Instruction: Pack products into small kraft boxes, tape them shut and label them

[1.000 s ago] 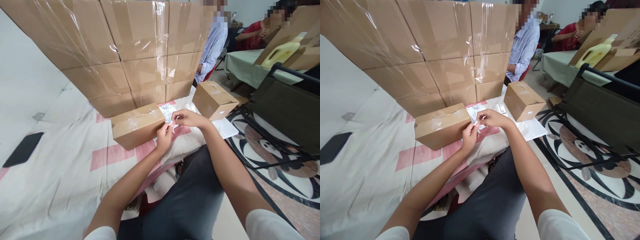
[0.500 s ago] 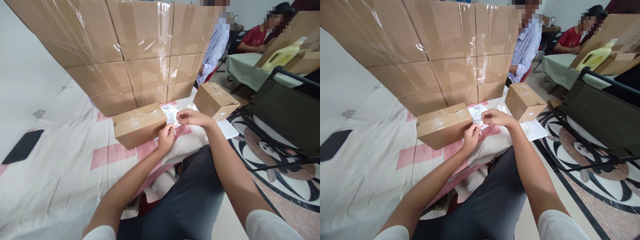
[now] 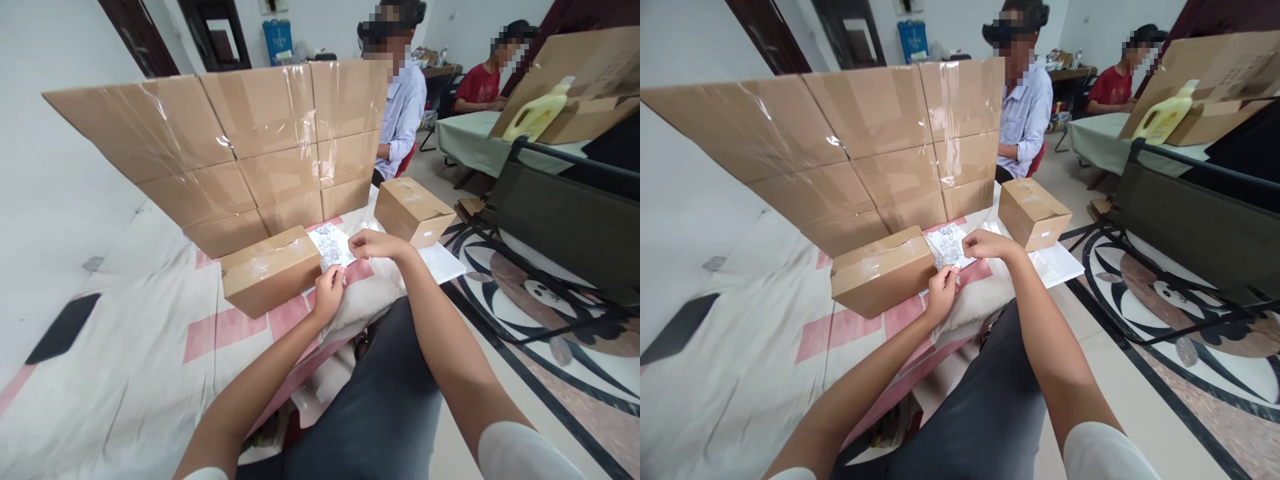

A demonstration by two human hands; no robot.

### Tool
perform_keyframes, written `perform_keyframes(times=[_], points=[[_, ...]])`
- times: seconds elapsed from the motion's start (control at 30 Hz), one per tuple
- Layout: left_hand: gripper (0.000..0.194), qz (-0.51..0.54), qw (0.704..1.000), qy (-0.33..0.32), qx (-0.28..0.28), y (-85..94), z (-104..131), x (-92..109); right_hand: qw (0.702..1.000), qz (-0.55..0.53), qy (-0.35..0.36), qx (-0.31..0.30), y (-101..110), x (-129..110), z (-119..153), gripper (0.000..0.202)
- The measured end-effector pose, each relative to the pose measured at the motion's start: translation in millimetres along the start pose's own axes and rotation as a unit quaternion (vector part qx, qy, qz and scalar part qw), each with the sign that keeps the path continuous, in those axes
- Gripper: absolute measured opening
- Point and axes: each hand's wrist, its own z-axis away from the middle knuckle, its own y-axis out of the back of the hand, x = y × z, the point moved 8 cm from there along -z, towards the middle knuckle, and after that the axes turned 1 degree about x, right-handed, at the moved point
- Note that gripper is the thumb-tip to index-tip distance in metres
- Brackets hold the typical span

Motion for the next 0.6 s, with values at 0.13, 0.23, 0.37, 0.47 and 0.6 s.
perform_keyframes(times=[0.13, 0.23, 0.37, 0.47, 0.6], points=[[0.034, -0.069, 0.996, -0.028, -0.049, -10.8, -2.6, 3.0, 0.999, -0.01, -0.005, 0.042, 16.0, 10.3, 4.3, 0.006], [0.022, -0.12, 0.987, -0.05, -0.09, -27.1, -19.2, 9.5, 0.998, -0.013, -0.007, 0.059, 21.6, 14.8, 5.7, 0.004], [0.015, -0.182, 0.978, -0.035, -0.101, -51.8, -61.4, 15.8, 0.997, 0.002, 0.004, 0.079, 23.9, 15.8, 6.8, 0.005], [0.022, -0.22, 0.97, -0.006, -0.103, -65.5, -91.2, 16.1, 0.995, 0.008, 0.011, 0.095, 24.8, 17.3, 7.7, 0.006], [0.035, -0.287, 0.951, 0.035, -0.112, -71.1, -112.2, 11.4, 0.988, 0.015, 0.023, 0.152, 35.1, 19.3, 11.3, 0.009]])
